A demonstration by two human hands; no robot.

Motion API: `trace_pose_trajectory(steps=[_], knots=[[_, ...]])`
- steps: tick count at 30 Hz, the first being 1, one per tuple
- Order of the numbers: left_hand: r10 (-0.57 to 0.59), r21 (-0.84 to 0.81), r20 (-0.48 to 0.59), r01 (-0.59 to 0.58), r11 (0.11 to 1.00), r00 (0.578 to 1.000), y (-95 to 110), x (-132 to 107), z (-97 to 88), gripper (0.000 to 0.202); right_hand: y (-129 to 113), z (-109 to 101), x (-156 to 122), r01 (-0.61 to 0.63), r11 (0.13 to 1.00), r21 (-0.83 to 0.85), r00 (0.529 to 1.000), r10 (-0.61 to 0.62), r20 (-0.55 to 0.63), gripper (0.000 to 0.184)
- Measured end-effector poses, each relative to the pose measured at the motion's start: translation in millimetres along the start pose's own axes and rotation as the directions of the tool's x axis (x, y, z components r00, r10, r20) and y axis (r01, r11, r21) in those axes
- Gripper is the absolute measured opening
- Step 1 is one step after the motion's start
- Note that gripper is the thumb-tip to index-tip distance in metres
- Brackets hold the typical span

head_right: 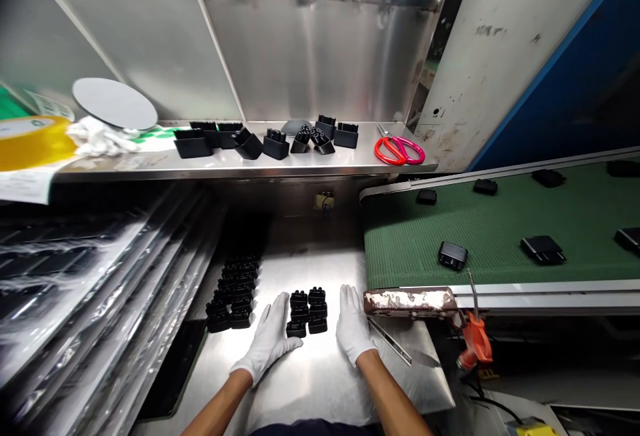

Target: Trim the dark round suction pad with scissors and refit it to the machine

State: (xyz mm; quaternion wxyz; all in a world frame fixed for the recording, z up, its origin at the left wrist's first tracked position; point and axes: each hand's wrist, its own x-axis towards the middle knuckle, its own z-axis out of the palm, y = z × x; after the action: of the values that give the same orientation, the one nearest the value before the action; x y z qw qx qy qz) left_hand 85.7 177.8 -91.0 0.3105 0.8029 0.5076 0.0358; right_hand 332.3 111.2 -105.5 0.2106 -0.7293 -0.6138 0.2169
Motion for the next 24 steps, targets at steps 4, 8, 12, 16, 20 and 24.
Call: trace_pose_trajectory(steps=[4, 8, 12, 16, 20, 24], knots=[[-0.048, -0.037, 0.051, 0.05, 0.998, 0.998, 10.3, 4.2, -5.3, 0.119, -13.1, 6.6, 4.8, 0.112, 0.991, 0.073, 0.978, -0.123, 0.171, 0.107], [-0.094, -0.058, 0.078, 0.098, 0.993, 0.993, 19.5, 9.6, -9.5, 0.128, -20.0, 12.8, 22.7, 0.083, 0.991, 0.109, 0.972, -0.105, 0.211, 0.132], [-0.083, -0.061, 0.083, 0.088, 0.994, 0.993, 20.9, 7.9, -9.1, 0.122, -25.6, 18.1, 23.4, 0.063, 0.99, 0.122, 0.975, -0.087, 0.203, 0.129], [-0.018, -0.051, 0.068, 0.022, 0.998, 0.998, 12.2, -3.5, 3.1, 0.119, -30.8, 16.3, 6.5, 0.061, 0.992, 0.112, 0.977, -0.083, 0.197, 0.131], [0.073, -0.072, -0.037, -0.075, 0.995, 0.997, 5.0, -7.4, 16.9, 0.118, -34.8, 16.2, 1.9, 0.027, 0.997, 0.075, 0.975, -0.042, 0.216, 0.139], [-0.017, -0.217, -0.066, 0.002, 0.976, 0.998, 5.8, 0.4, 16.3, 0.121, -34.7, 18.3, 6.7, -0.01, 0.996, 0.093, 0.966, -0.015, 0.26, 0.151]])
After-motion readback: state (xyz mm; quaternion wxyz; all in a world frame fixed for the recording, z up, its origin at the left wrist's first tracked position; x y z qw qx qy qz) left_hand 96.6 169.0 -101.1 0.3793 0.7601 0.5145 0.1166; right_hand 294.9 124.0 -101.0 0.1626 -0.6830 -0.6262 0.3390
